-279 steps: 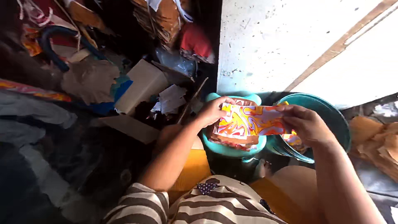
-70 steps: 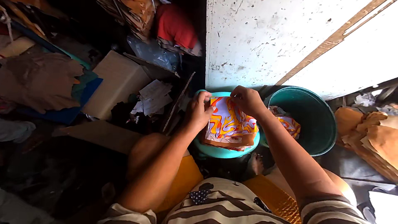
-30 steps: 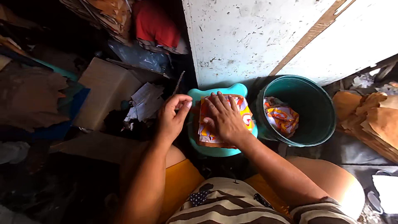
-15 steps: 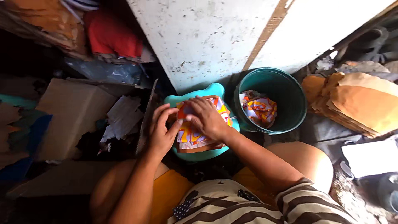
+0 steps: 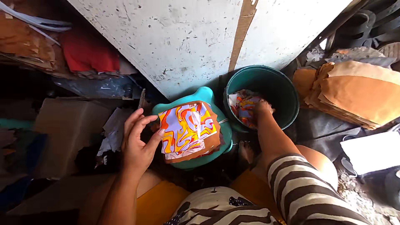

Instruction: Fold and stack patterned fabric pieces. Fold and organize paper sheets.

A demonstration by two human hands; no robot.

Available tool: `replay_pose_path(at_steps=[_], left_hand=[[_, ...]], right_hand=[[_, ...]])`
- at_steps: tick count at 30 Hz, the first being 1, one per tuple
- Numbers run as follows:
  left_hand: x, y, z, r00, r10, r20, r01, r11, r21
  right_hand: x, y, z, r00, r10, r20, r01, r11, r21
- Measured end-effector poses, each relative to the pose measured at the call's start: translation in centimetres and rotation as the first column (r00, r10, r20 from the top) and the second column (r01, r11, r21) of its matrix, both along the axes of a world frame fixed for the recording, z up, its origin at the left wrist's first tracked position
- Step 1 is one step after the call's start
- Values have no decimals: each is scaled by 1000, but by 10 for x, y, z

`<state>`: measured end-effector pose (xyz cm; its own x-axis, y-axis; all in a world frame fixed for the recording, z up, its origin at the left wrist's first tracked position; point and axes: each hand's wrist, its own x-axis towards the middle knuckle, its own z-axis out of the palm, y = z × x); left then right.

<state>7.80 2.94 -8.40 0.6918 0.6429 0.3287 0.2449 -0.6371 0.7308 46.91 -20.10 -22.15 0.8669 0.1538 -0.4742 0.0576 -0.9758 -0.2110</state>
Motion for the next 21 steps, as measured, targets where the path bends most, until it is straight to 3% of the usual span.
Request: replay_pose_path(at_steps=[3, 9, 14, 21], left_hand=[[-3, -4, 7, 1000, 9, 20, -9, 1000, 12], [1, -6, 23, 999, 14, 38, -13, 1000, -21], [11, -10, 40, 991, -83, 107, 84, 996, -11], [32, -11, 67, 965, -209, 161, 206, 978, 35]], right_hand=[[-4, 3, 17, 1000, -9, -10, 8, 999, -34], [5, 6, 61, 980, 165, 114, -163, 986, -30], [6, 4, 103, 938, 299, 174, -310, 950, 43], [1, -3, 156, 865, 432, 255, -437, 899, -37]])
